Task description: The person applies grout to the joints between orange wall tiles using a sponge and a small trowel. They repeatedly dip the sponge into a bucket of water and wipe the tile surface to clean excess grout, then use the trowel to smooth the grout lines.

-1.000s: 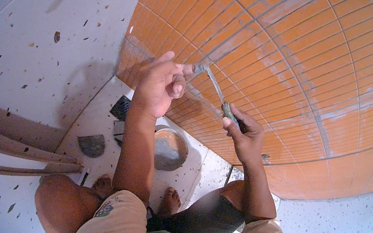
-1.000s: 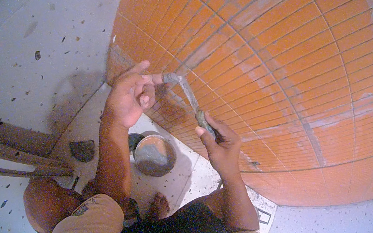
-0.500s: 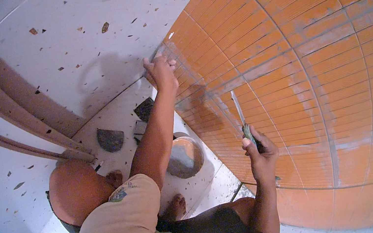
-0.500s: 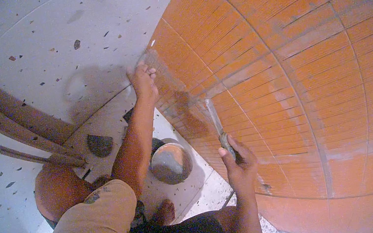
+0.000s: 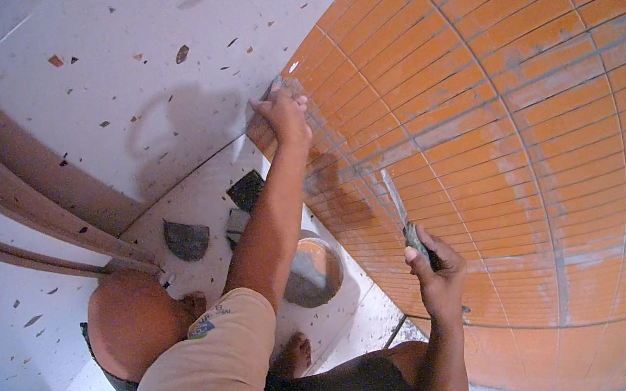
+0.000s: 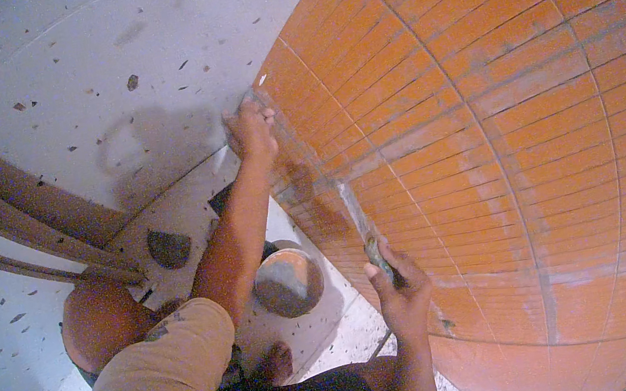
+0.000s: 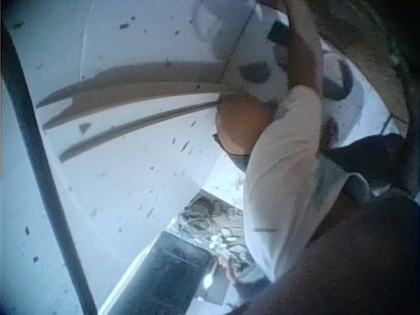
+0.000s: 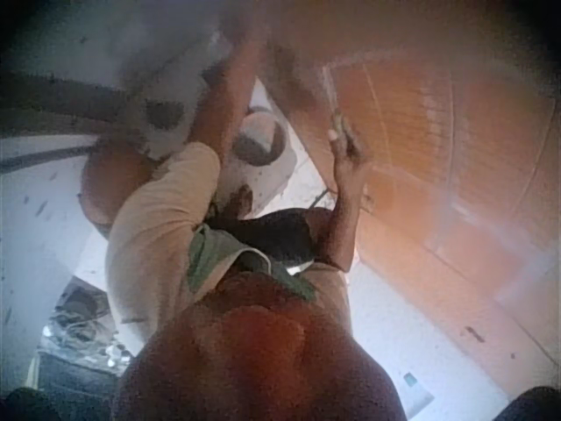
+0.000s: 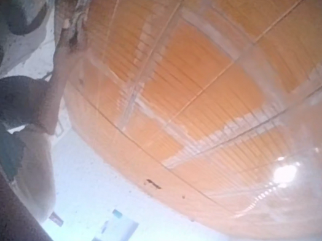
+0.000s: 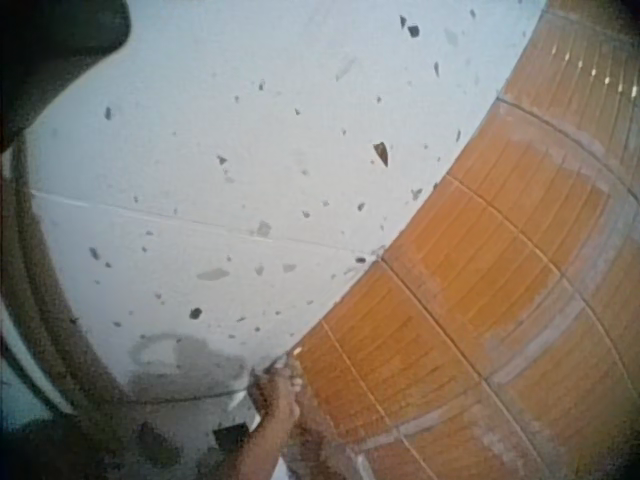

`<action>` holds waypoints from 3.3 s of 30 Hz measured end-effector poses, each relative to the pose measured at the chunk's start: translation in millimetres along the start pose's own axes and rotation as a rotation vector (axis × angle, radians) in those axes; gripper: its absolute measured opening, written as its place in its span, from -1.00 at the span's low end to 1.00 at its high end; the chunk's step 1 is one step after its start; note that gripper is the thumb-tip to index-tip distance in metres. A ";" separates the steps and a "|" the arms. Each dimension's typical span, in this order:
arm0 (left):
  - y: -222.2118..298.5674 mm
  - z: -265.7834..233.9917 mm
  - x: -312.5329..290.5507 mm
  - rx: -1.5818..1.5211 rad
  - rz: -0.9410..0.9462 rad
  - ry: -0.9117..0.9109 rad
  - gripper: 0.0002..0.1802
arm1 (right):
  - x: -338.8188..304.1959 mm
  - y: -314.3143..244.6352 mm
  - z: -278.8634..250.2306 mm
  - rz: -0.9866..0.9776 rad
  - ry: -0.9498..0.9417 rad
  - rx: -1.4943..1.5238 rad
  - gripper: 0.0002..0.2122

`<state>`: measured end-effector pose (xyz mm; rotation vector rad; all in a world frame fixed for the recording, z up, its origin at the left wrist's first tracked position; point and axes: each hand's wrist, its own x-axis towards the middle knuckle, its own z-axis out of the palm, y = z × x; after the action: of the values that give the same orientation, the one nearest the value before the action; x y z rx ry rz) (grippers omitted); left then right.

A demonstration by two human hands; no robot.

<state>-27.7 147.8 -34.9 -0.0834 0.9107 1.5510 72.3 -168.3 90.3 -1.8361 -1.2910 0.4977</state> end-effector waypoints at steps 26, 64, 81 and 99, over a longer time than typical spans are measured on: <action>-27.4 -20.0 32.9 -0.177 -0.160 0.052 -0.76 | -1.4 -9.9 3.6 0.109 -0.091 0.038 -0.66; 41.8 47.0 -45.2 -0.195 -0.087 -0.211 -0.54 | -8.3 -13.2 5.7 0.033 -0.078 0.035 -0.68; 41.8 20.0 -76.3 0.247 0.296 -0.558 -0.48 | -8.5 -14.1 -4.4 -0.008 -0.097 -0.046 -0.68; 122.1 78.6 -62.1 1.743 1.522 -0.747 -0.74 | 0.2 -16.1 -30.8 -0.248 -0.142 0.041 -0.64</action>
<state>-84.8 153.6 112.3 2.6857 1.3999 1.1080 84.7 -178.0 121.3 -1.6017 -1.5678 0.5221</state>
